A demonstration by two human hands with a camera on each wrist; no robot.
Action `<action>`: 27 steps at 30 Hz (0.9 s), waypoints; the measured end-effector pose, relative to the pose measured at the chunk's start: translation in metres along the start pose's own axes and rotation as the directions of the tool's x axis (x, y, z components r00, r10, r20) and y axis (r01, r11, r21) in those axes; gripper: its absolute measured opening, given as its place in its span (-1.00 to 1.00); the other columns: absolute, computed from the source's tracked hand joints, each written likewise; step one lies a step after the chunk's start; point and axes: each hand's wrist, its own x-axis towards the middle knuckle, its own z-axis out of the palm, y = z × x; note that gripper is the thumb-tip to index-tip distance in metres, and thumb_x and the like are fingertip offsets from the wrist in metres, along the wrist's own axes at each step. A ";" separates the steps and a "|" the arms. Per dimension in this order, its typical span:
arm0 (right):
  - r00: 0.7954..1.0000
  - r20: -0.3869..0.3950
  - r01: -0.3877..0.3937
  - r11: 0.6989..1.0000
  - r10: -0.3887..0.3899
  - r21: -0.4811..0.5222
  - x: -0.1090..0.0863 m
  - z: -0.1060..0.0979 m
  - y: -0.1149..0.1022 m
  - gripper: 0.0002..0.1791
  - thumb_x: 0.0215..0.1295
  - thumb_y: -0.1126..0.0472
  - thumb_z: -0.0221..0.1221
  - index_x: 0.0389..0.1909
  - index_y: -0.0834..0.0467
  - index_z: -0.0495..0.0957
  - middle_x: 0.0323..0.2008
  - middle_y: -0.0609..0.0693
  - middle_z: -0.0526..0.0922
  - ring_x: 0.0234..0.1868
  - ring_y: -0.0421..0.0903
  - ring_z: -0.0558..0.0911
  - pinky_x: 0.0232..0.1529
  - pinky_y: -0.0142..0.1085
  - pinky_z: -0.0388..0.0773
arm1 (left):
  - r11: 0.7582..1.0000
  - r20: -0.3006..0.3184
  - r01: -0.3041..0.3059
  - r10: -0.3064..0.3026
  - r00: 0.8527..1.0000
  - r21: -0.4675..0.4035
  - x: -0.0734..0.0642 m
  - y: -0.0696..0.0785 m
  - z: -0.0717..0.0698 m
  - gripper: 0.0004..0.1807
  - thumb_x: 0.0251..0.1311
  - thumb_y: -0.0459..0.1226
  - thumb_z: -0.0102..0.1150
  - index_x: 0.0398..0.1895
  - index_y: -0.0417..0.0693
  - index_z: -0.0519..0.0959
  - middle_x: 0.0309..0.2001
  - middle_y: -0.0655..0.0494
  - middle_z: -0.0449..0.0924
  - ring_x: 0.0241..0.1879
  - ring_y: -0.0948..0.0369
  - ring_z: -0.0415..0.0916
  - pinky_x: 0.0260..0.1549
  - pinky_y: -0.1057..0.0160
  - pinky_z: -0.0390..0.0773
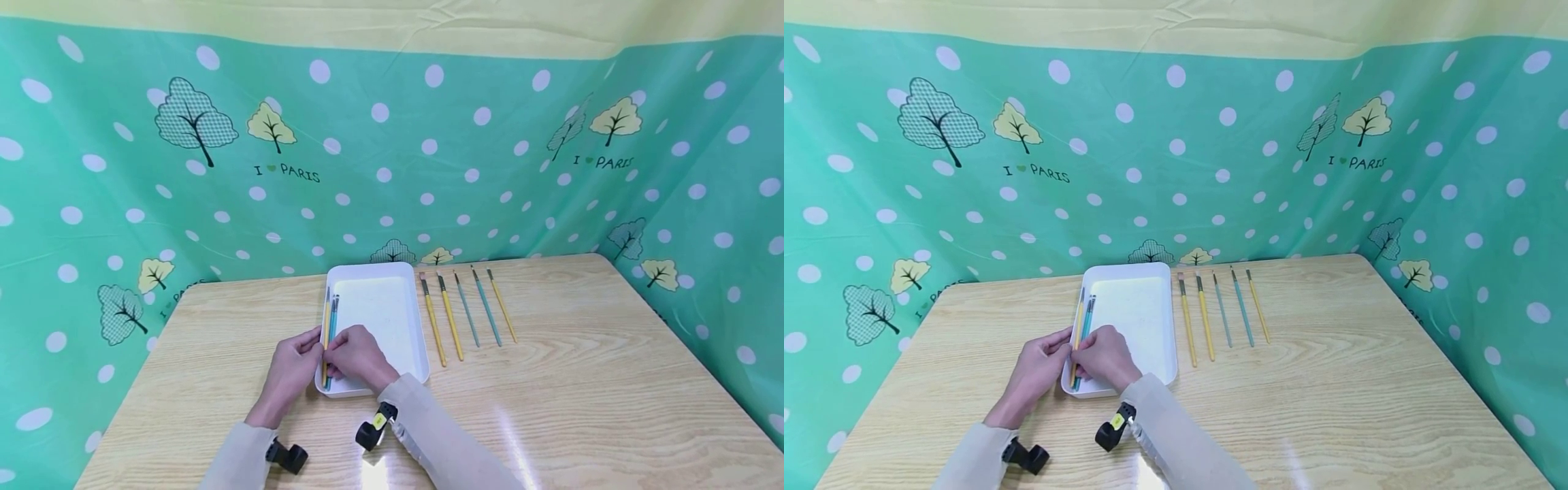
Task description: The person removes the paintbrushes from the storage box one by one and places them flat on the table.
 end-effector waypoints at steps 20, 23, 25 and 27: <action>0.996 0.060 -0.063 0.997 0.061 0.048 0.003 -0.018 -0.001 -0.91 0.33 0.28 0.25 -0.38 0.18 0.60 -0.46 0.05 0.70 -0.50 -0.13 0.75 -0.44 -0.35 0.76 | 1.000 0.004 0.011 -0.011 1.000 -0.005 0.000 -0.001 0.000 -0.48 0.45 -0.30 -0.05 0.46 -0.17 0.38 0.40 -0.16 0.46 0.41 -0.01 0.40 0.37 0.02 0.48; 0.996 0.071 -0.060 0.996 0.055 0.064 0.004 -0.019 0.000 -0.96 0.32 0.29 0.26 -0.30 0.18 0.60 -0.44 0.06 0.70 -0.48 -0.12 0.74 -0.45 -0.35 0.75 | 1.000 0.004 0.015 -0.015 1.000 -0.003 0.000 -0.001 0.000 -0.48 0.45 -0.29 -0.04 0.46 -0.15 0.39 0.41 -0.14 0.45 0.42 0.00 0.40 0.37 0.02 0.49; 0.996 0.079 -0.056 0.995 0.050 0.077 0.005 -0.021 0.000 -0.91 0.28 0.32 0.26 -0.22 0.19 0.59 -0.43 0.07 0.71 -0.49 -0.13 0.73 -0.46 -0.36 0.75 | 1.000 0.002 0.017 -0.017 1.000 -0.004 0.000 -0.002 0.001 -0.48 0.45 -0.29 -0.04 0.46 -0.14 0.39 0.41 -0.14 0.45 0.42 0.00 0.40 0.36 0.03 0.50; 0.995 0.088 -0.048 0.995 0.040 0.090 0.006 -0.022 0.001 -0.84 0.25 0.34 0.25 -0.15 0.19 0.57 -0.44 0.07 0.72 -0.50 -0.13 0.72 -0.45 -0.35 0.75 | 1.000 -0.001 0.013 -0.013 1.000 -0.007 0.001 -0.002 0.001 -0.48 0.44 -0.29 -0.04 0.45 -0.14 0.39 0.42 -0.14 0.45 0.41 0.00 0.41 0.35 0.05 0.51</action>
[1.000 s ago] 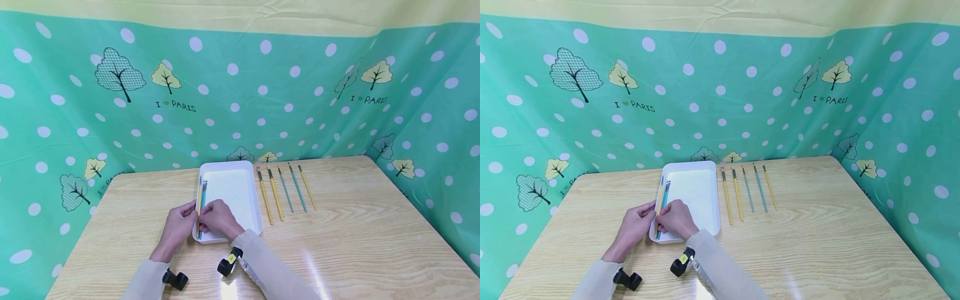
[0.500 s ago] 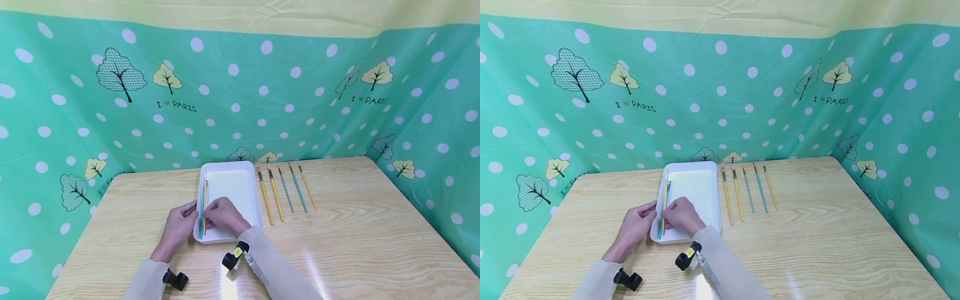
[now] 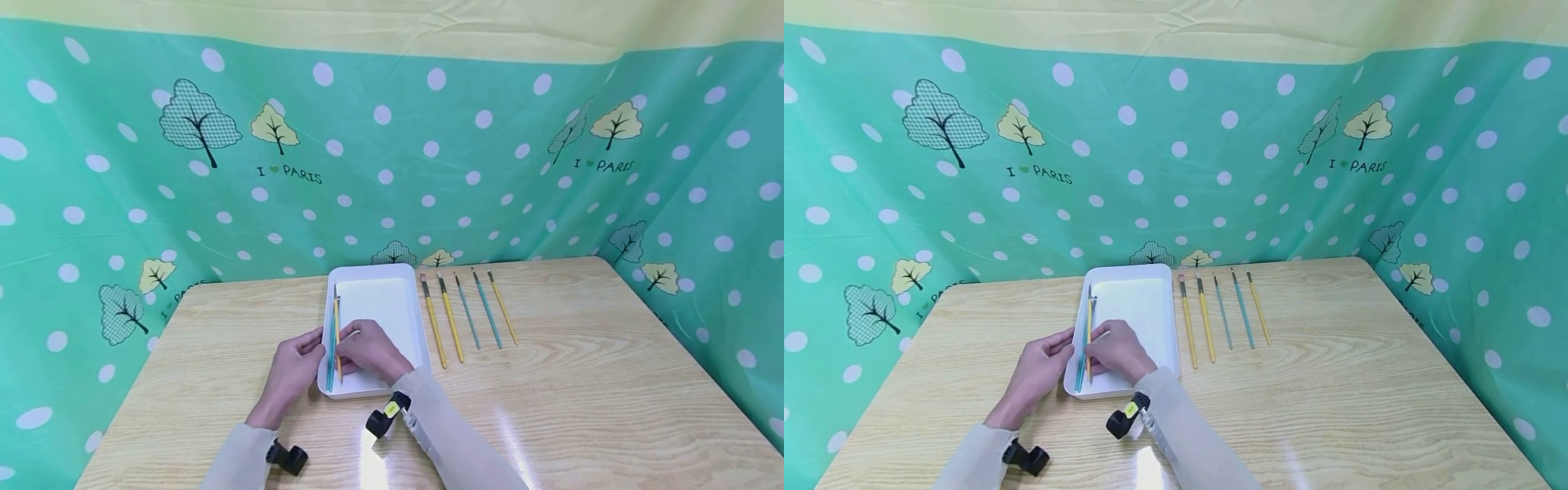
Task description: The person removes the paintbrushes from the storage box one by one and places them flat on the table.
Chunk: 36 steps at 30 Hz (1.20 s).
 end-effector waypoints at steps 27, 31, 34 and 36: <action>0.998 -0.055 -0.003 1.000 0.005 0.025 0.003 -0.019 0.000 -0.92 0.35 0.27 0.23 -0.20 0.20 0.62 -0.36 0.07 0.73 -0.40 -0.10 0.73 -0.32 -0.30 0.80 | 1.000 -0.021 -0.002 0.002 1.000 0.002 0.000 0.002 0.004 -0.48 0.43 -0.30 0.00 0.44 -0.18 0.40 0.39 -0.16 0.48 0.37 -0.04 0.48 0.29 0.09 0.57; 0.999 -0.053 -0.002 0.999 0.004 0.046 0.005 -0.024 0.000 -0.89 0.32 0.29 0.27 -0.19 0.23 0.62 -0.35 0.09 0.72 -0.38 -0.09 0.74 -0.29 -0.28 0.81 | 1.000 -0.020 0.005 -0.005 1.000 -0.008 0.000 0.002 0.004 -0.48 0.43 -0.31 0.00 0.44 -0.18 0.40 0.39 -0.16 0.48 0.36 -0.04 0.49 0.28 0.10 0.57; 0.998 -0.056 -0.012 0.998 0.016 0.056 0.006 -0.027 -0.001 -0.87 0.30 0.29 0.29 -0.17 0.22 0.62 -0.36 0.10 0.72 -0.37 -0.07 0.75 -0.28 -0.27 0.81 | 1.000 -0.020 0.013 -0.013 1.000 -0.016 0.001 0.002 0.004 -0.48 0.43 -0.31 0.00 0.44 -0.16 0.40 0.40 -0.15 0.48 0.36 -0.03 0.49 0.28 0.11 0.57; 0.998 -0.057 -0.018 0.997 0.022 0.070 0.006 -0.029 -0.002 -0.85 0.29 0.29 0.30 -0.15 0.21 0.63 -0.35 0.10 0.73 -0.37 -0.06 0.76 -0.28 -0.26 0.82 | 1.000 -0.020 0.015 -0.015 1.000 -0.016 0.001 0.002 0.004 -0.48 0.43 -0.31 0.00 0.44 -0.16 0.40 0.40 -0.15 0.47 0.36 -0.04 0.49 0.28 0.11 0.58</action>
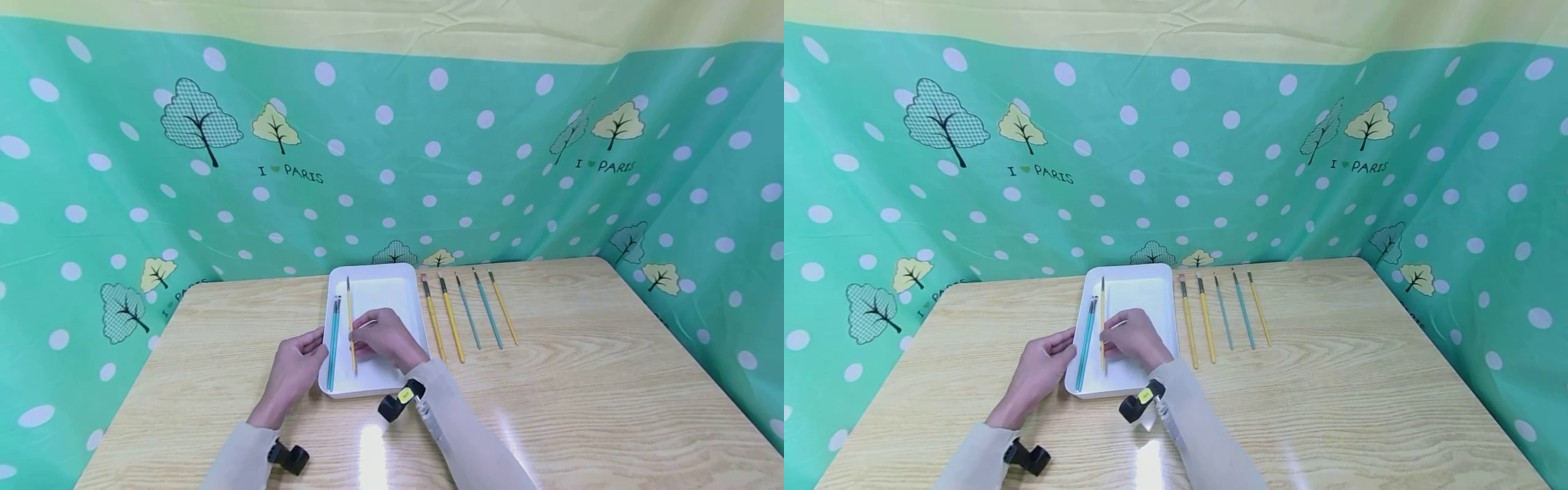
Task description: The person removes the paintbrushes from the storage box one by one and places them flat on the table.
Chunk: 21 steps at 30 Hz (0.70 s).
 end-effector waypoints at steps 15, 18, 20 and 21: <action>1.000 0.008 -0.007 1.000 0.007 0.030 -0.002 -0.017 -0.006 -0.80 0.29 0.29 0.31 -0.08 0.20 0.64 -0.26 0.10 0.75 -0.35 -0.10 0.74 -0.20 -0.22 0.82 | 1.000 -0.006 -0.006 0.006 1.000 0.000 0.000 -0.001 0.000 -0.48 0.42 -0.31 0.01 0.44 -0.18 0.40 0.40 -0.16 0.47 0.37 -0.04 0.49 0.28 0.13 0.58; 1.000 0.022 0.000 0.998 -0.001 0.057 -0.002 -0.021 -0.007 -0.79 0.28 0.31 0.31 -0.08 0.23 0.64 -0.26 0.12 0.74 -0.34 -0.09 0.73 -0.17 -0.20 0.83 | 1.000 -0.012 -0.010 0.010 1.000 0.002 -0.001 0.000 0.001 -0.48 0.42 -0.31 0.01 0.43 -0.20 0.41 0.39 -0.18 0.48 0.36 -0.05 0.49 0.28 0.13 0.57; 1.000 0.030 0.004 0.997 -0.006 0.076 -0.002 -0.023 -0.006 -0.79 0.27 0.32 0.31 -0.08 0.25 0.64 -0.24 0.14 0.74 -0.32 -0.08 0.73 -0.13 -0.17 0.83 | 1.000 -0.015 -0.015 0.015 1.000 0.003 -0.002 0.000 0.001 -0.48 0.42 -0.31 0.01 0.42 -0.21 0.41 0.39 -0.19 0.48 0.35 -0.06 0.50 0.28 0.13 0.57; 0.999 0.035 0.006 0.996 -0.008 0.084 -0.001 -0.024 -0.006 -0.78 0.27 0.33 0.31 -0.08 0.26 0.64 -0.23 0.14 0.74 -0.31 -0.07 0.74 -0.12 -0.16 0.83 | 1.000 -0.016 -0.017 0.017 1.000 0.003 -0.002 0.000 0.001 -0.49 0.42 -0.32 0.01 0.42 -0.21 0.42 0.39 -0.19 0.48 0.35 -0.06 0.50 0.28 0.12 0.57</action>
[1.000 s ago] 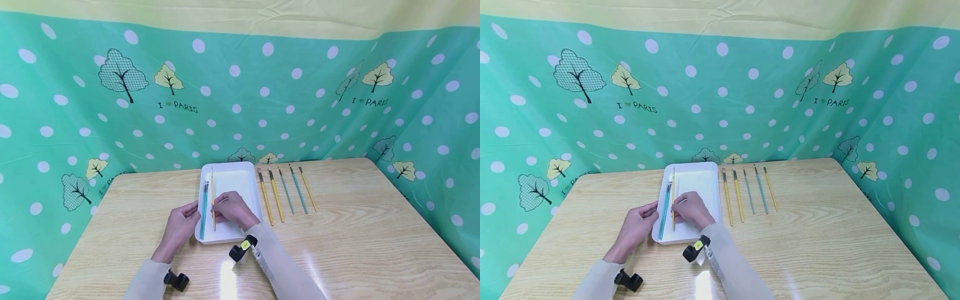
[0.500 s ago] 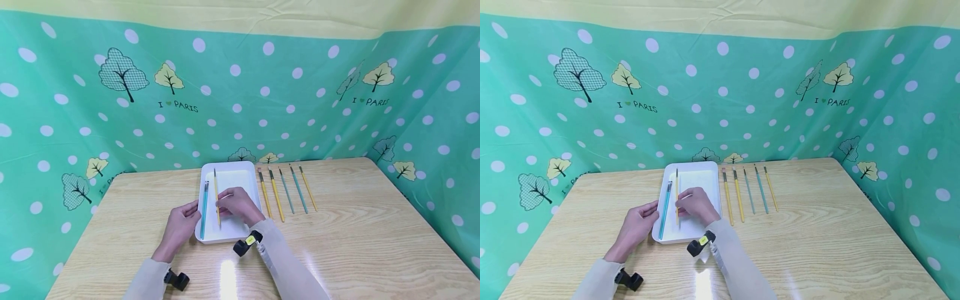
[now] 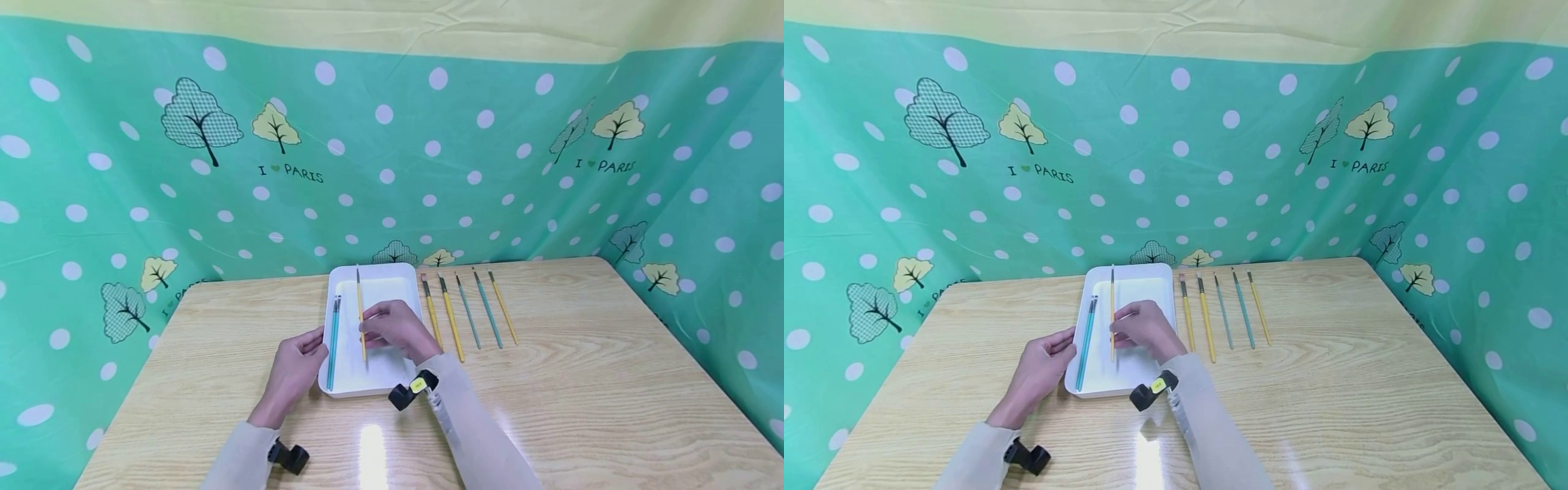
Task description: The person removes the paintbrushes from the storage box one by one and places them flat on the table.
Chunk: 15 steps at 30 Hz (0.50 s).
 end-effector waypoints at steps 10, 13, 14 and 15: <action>1.000 0.026 -0.002 1.000 0.001 0.004 -0.001 -0.008 -0.003 -0.76 0.28 0.35 0.30 -0.04 0.30 0.62 -0.19 0.17 0.71 -0.27 -0.04 0.73 -0.09 -0.15 0.82 | 1.000 0.002 0.002 -0.002 1.000 -0.001 -0.002 0.000 -0.001 -0.49 0.43 -0.31 0.03 0.42 -0.22 0.42 0.39 -0.21 0.47 0.36 -0.08 0.48 0.29 0.11 0.56; 1.000 0.021 0.000 1.000 0.000 0.001 -0.001 -0.011 -0.004 -0.76 0.29 0.35 0.30 -0.04 0.29 0.62 -0.18 0.17 0.71 -0.26 -0.04 0.74 -0.10 -0.16 0.82 | 1.000 0.001 0.001 -0.001 1.000 0.000 -0.001 -0.001 -0.001 -0.49 0.42 -0.31 0.03 0.41 -0.22 0.42 0.39 -0.21 0.48 0.36 -0.08 0.48 0.30 0.10 0.56; 1.000 0.020 0.001 1.000 -0.001 0.002 -0.001 -0.012 -0.004 -0.76 0.29 0.35 0.30 -0.04 0.30 0.61 -0.18 0.17 0.71 -0.26 -0.04 0.73 -0.10 -0.16 0.82 | 1.000 0.000 -0.001 0.001 1.000 -0.001 -0.001 -0.001 0.000 -0.49 0.42 -0.31 0.03 0.41 -0.22 0.42 0.38 -0.20 0.48 0.36 -0.08 0.49 0.29 0.10 0.56; 1.000 0.019 0.003 1.000 -0.003 0.006 -0.001 -0.013 -0.005 -0.76 0.29 0.36 0.30 -0.04 0.30 0.61 -0.18 0.17 0.70 -0.26 -0.04 0.73 -0.10 -0.17 0.82 | 1.000 -0.001 -0.002 0.002 1.000 -0.001 -0.001 -0.001 0.000 -0.49 0.42 -0.31 0.03 0.41 -0.22 0.42 0.38 -0.20 0.48 0.36 -0.08 0.49 0.29 0.10 0.57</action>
